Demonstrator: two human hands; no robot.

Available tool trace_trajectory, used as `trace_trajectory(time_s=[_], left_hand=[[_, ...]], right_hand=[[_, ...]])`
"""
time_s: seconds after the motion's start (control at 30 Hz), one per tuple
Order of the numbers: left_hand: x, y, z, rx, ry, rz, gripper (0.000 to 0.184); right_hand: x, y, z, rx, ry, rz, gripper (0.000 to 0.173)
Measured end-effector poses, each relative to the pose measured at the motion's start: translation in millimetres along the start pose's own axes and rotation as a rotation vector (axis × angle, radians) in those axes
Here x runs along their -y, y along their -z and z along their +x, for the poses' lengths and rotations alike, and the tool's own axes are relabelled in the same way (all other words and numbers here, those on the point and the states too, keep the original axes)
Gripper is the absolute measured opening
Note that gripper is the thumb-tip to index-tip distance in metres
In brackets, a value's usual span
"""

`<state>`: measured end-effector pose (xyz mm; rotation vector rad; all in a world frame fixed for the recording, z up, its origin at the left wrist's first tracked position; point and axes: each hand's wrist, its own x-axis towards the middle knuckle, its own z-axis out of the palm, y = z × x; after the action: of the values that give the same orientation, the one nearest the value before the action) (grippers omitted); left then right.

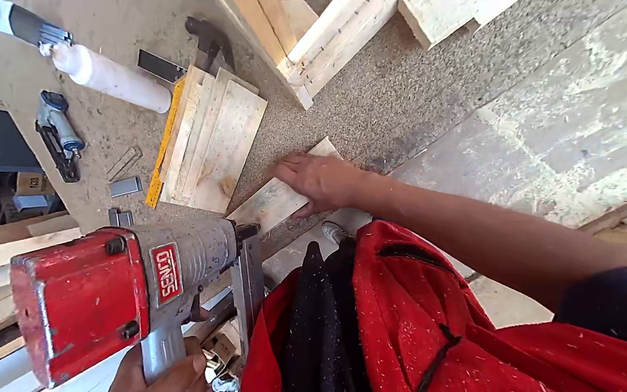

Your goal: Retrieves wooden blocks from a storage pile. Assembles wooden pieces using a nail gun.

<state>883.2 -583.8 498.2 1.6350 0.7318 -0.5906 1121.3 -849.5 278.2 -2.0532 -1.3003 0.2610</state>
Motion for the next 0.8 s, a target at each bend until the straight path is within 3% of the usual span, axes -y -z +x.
trace_trajectory(time_s=[0.13, 0.27, 0.47, 0.63, 0.7, 0.8], left_hand=[[-22.2, -10.4, 5.4, 0.005, -0.057, 0.067, 0.052], [-47.3, -31.6, 37.1, 0.100, -0.071, 0.097, 0.054], [-61.9, -41.2, 27.1, 0.046, -0.067, 0.174, 0.050], [-49.6, -44.0, 28.5, 0.121, 0.006, 0.130, 0.045], [-43.1, -45.9, 19.9, 0.054, -0.018, 0.164, 0.038], [-29.9, -43.0, 14.6, -0.216, -0.064, 0.338, 0.022]], right_hand=[[-0.8, 3.1, -3.6, -0.052, -0.003, -0.029, 0.127], [-10.1, 11.5, -22.8, -0.091, -0.151, -0.087, 0.150], [-21.1, 7.5, -26.4, -0.131, -0.146, -0.067, 0.151], [-22.3, 7.3, -25.6, -0.133, -0.116, -0.077, 0.151], [-18.4, 5.4, -30.6, -0.131, -0.103, -0.063, 0.149], [-18.2, 6.2, -30.6, -0.179, -0.050, -0.070, 0.132]])
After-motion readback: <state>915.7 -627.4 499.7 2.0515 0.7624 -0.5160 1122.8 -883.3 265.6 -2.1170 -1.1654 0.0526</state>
